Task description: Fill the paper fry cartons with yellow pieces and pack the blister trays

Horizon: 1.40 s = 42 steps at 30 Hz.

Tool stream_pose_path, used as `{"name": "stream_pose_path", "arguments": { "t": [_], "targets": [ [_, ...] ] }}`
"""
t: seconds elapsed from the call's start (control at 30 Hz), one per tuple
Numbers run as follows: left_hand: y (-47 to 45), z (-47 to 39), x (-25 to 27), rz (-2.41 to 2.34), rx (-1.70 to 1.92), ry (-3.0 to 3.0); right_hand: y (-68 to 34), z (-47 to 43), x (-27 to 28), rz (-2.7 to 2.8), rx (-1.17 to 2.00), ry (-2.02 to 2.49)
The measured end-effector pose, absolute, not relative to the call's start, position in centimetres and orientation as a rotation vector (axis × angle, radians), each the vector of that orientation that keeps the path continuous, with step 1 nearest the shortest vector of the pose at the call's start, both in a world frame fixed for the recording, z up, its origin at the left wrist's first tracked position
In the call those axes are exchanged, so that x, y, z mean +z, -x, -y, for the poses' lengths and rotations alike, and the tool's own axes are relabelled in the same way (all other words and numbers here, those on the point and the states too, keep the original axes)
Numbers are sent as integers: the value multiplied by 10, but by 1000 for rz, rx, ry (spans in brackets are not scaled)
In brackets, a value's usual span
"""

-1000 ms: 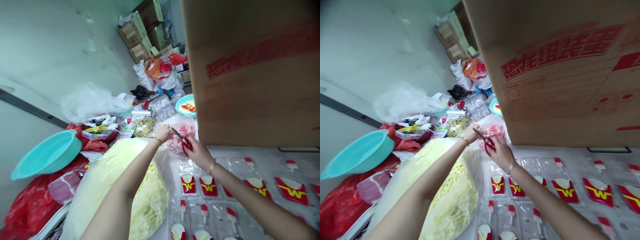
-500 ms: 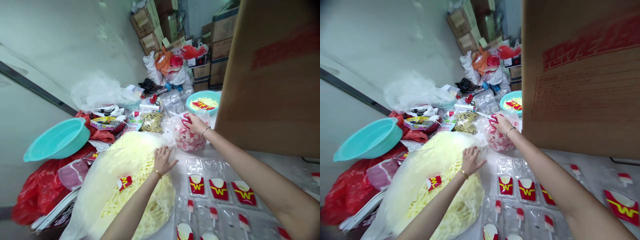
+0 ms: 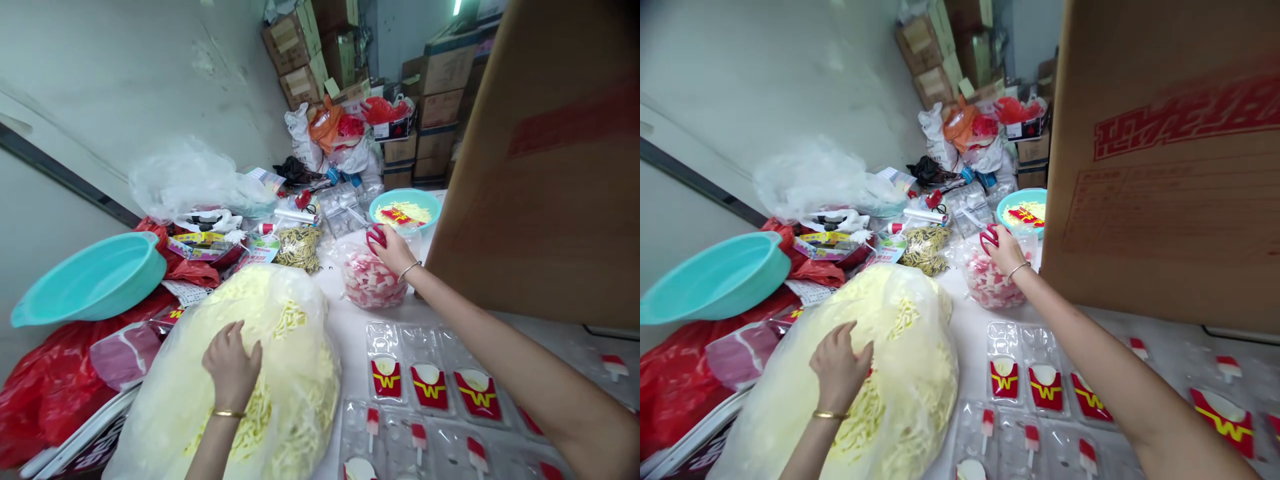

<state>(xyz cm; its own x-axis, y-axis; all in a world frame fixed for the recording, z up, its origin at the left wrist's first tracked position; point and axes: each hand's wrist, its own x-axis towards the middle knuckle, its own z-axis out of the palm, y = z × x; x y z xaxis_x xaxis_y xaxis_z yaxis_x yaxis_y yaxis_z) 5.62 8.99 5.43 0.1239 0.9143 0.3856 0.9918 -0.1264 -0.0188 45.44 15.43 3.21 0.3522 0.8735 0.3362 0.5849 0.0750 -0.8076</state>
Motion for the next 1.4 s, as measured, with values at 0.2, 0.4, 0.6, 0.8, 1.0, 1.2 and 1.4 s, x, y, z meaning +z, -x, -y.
{"name": "stream_pose_path", "arguments": {
  "t": [0.2,0.4,0.6,0.8,1.0,1.2,1.4],
  "targets": [
    [-232,-143,72,1177,-676,2620,-444,-141,35,1241,384,1556],
    [-297,-221,45,1008,-80,2768,-429,-132,40,1218,371,1513],
    [-255,-252,52,721,-30,2737,-388,-129,50,1254,373,1420],
    [-260,-254,55,500,-24,2687,-394,-118,51,1222,443,1472],
    [-268,-248,68,547,30,2741,-437,-42,73,1269,653,1415],
    [-292,-225,86,622,-82,2836,-467,48,35,999,1177,1434],
    [-356,-208,77,765,-212,2948,-482,87,4,1186,1225,1646]
  ]
}}
